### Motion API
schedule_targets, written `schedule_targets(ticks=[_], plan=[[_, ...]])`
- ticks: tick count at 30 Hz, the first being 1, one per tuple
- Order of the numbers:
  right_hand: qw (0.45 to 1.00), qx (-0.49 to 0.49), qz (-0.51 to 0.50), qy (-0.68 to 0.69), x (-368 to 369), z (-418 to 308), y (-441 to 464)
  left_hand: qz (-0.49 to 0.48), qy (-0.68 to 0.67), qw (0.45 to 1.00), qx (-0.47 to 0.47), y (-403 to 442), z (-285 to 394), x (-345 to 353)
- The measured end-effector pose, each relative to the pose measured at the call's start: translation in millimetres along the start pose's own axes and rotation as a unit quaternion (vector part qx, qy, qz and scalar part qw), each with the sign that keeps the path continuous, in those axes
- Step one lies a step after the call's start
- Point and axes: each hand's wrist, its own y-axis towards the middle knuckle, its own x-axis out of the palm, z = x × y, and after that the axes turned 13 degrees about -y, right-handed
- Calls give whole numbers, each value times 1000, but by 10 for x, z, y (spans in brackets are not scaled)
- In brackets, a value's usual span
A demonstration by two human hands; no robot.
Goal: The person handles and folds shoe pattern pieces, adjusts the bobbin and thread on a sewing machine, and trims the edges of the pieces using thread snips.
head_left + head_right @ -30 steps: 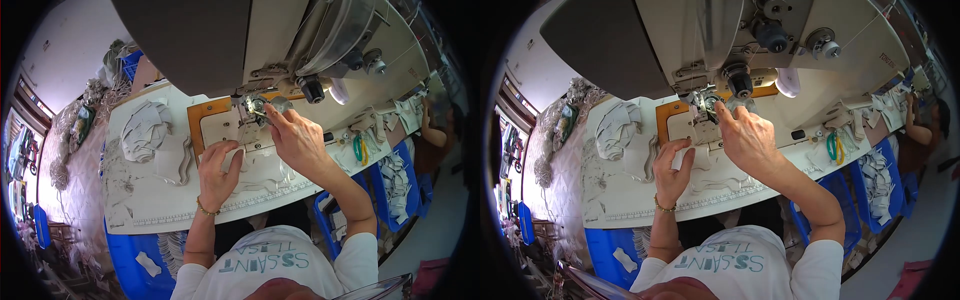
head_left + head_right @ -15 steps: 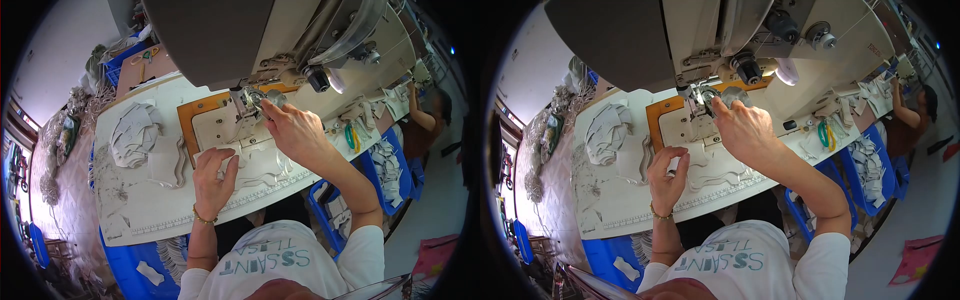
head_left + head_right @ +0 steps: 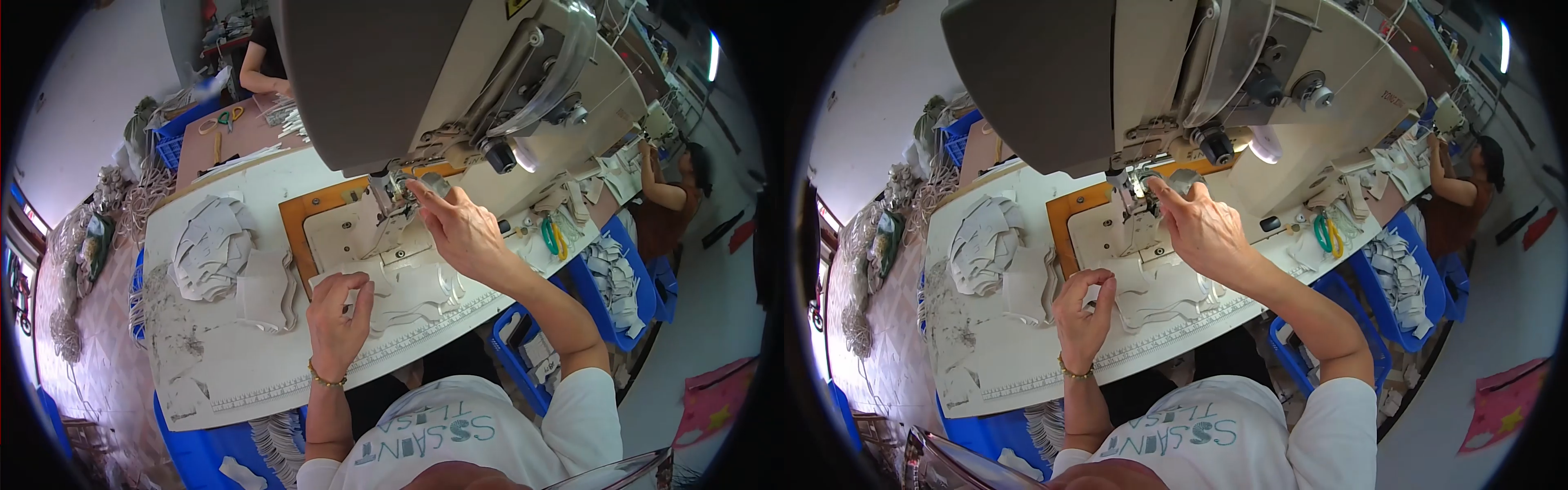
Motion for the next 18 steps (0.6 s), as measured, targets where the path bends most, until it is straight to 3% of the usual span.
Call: schedule_targets(ticks=[2, 9, 10, 12, 15, 16, 18], plan=[[999, 40, 2, -36, 51, 57, 37, 0, -3, 1000, -13, -4, -8, 6], [992, -18, 120, -29, 412, 499, 427, -2, 1, 1000, -17, -5, 13, 32], [986, 15, 165, 8, 439, 496, 453, -5, 1, 1000, -25, 3, 29, 31], [986, 27, 157, 42, 396, 487, 398, 0, 9, 999, -32, 27, 56, 32], [956, -80, 244, 144, 335, 463, 126, 11, 27, 999, -37, 105, 81, 2], [951, -106, 224, 183, 297, 433, -23, 17, 36, 999, -36, 141, 89, 3], [965, -157, 168, 126, 389, 415, -363, 34, 13, 998, -58, 223, 64, 36]])
